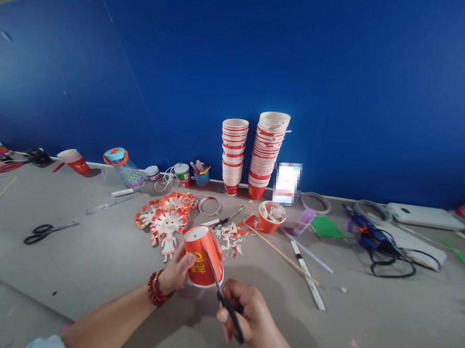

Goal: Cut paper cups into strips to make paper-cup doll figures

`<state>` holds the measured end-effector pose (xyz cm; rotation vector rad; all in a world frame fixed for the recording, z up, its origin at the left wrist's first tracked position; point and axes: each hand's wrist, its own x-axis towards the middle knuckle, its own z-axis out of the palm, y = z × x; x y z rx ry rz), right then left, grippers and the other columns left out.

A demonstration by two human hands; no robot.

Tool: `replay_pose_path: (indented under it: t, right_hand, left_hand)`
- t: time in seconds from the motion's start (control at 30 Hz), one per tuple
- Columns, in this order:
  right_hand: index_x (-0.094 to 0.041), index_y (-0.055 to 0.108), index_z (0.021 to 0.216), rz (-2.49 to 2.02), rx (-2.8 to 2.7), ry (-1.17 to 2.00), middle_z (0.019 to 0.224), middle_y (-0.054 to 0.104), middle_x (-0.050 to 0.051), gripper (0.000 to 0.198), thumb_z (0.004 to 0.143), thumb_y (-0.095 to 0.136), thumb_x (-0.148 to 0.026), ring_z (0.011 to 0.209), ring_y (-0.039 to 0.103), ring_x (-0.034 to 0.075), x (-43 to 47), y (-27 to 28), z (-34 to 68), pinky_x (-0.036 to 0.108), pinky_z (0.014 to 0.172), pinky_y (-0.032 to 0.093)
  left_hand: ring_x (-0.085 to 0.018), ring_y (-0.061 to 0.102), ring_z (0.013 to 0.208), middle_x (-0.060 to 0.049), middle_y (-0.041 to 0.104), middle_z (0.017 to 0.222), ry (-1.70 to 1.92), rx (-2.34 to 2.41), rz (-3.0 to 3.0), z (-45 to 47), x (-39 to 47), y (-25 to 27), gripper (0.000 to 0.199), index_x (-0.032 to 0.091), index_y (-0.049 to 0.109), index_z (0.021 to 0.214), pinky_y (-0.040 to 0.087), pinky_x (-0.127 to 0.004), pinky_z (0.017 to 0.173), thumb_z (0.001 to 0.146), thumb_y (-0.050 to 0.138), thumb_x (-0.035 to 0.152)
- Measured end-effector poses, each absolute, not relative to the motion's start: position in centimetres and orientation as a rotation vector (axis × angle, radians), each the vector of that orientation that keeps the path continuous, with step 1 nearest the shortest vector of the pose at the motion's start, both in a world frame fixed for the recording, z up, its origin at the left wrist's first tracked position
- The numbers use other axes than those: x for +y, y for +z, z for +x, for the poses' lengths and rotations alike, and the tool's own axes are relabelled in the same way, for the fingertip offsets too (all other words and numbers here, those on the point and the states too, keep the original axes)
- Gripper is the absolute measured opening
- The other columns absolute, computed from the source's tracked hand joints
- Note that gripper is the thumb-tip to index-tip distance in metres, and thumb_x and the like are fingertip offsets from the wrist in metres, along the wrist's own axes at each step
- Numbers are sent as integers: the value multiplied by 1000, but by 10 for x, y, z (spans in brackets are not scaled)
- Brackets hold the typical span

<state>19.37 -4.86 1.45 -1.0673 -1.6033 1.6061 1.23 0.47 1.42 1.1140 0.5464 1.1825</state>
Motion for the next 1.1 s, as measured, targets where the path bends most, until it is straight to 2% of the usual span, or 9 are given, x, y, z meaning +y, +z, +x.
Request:
replay_pose_path:
  t: [0.3, 0.43, 0.53, 0.7, 0.9, 1.1]
  right_hand:
    - [-22, 38, 62, -1133, -1601, 1563, 41, 42, -6, 58, 70, 52, -77, 33, 40, 8, -48, 7, 196, 19, 35, 25]
    - [-22, 37, 60, -1171, -1604, 1519, 45, 38, -7, 58, 68, 57, -75, 33, 40, 7, -48, 3, 200, 18, 34, 25]
    - [-22, 37, 61, -1148, -1605, 1572, 44, 42, -6, 57, 69, 58, -74, 33, 41, 7, -47, 3, 204, 18, 34, 24]
    - [-20, 42, 68, -996, -1583, 1751, 42, 51, -3, 59, 71, 51, -78, 34, 36, 6, -48, 10, 205, 18, 38, 23]
    - [-20, 41, 65, -1019, -1584, 1722, 38, 48, -4, 59, 71, 50, -79, 32, 32, 6, -46, 18, 205, 18, 37, 20]
    - [-21, 38, 61, -1143, -1557, 1687, 38, 45, -5, 59, 67, 56, -77, 31, 36, 6, -46, 11, 207, 18, 35, 19]
  left_hand:
    - [-24, 66, 82, -9, 69, 88, 1207, 506, 1124, 11, 7, 12, 52, 20, 49, 115, 53, -40, 74, 77, 63, 52]
    - [-23, 65, 86, -9, 68, 97, 1249, 537, 1118, 7, 10, 6, 56, 21, 49, 118, 51, -39, 81, 74, 68, 50]
    - [-24, 64, 90, -10, 66, 103, 1289, 622, 1147, 4, 12, 2, 60, 20, 50, 118, 49, -38, 84, 70, 71, 50]
    - [-24, 65, 83, -10, 68, 97, 1222, 591, 1150, 4, 12, 0, 57, 19, 51, 117, 51, -41, 79, 73, 67, 52]
    - [-25, 62, 92, -11, 66, 105, 1266, 682, 1142, 1, 15, -7, 58, 18, 54, 118, 49, -41, 86, 70, 71, 47]
    - [-25, 59, 98, -11, 63, 110, 1279, 714, 1145, 2, 15, -8, 57, 19, 54, 120, 46, -41, 91, 73, 69, 45]
